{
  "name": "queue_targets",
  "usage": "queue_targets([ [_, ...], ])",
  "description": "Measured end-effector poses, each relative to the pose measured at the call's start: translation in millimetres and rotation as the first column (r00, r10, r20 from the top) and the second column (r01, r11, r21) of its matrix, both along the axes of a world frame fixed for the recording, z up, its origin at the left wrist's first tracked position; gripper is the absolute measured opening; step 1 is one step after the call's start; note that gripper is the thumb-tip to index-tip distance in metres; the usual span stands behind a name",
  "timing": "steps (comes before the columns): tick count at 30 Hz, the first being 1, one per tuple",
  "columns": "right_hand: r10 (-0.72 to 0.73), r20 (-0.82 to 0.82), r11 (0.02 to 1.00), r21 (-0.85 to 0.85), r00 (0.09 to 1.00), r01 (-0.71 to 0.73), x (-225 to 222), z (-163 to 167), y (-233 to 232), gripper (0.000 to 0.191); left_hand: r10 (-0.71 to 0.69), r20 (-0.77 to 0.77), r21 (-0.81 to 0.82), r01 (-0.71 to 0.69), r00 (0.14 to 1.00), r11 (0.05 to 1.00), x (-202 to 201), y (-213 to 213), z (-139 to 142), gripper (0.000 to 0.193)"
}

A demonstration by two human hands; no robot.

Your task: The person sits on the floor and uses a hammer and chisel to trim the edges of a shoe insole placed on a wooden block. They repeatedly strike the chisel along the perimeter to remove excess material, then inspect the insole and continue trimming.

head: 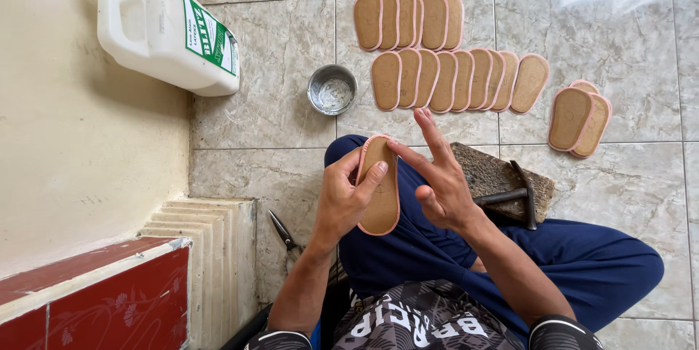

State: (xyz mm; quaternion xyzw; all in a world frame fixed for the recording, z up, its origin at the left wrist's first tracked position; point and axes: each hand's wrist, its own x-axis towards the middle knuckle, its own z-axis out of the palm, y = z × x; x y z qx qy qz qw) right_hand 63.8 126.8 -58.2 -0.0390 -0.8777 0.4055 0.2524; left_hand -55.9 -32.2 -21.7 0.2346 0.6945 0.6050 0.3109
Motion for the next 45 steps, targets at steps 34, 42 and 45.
queue_targets([
  [34,-0.009,-0.146,0.995,-0.099,0.989,-0.006,15,5,-27,0.099,0.161,-0.44,0.052,-0.154,0.883,0.987,26,16,-1,0.035],
  [42,-0.071,-0.083,0.995,-0.077,0.994,0.065,29,1,-34,0.098,0.287,-0.233,0.177,-0.249,0.929,0.952,30,26,-18,0.031],
  [45,-0.07,-0.118,0.997,-0.024,0.991,0.068,29,-2,-26,0.097,0.246,-0.246,0.152,-0.213,0.938,0.965,40,29,-25,0.031],
])
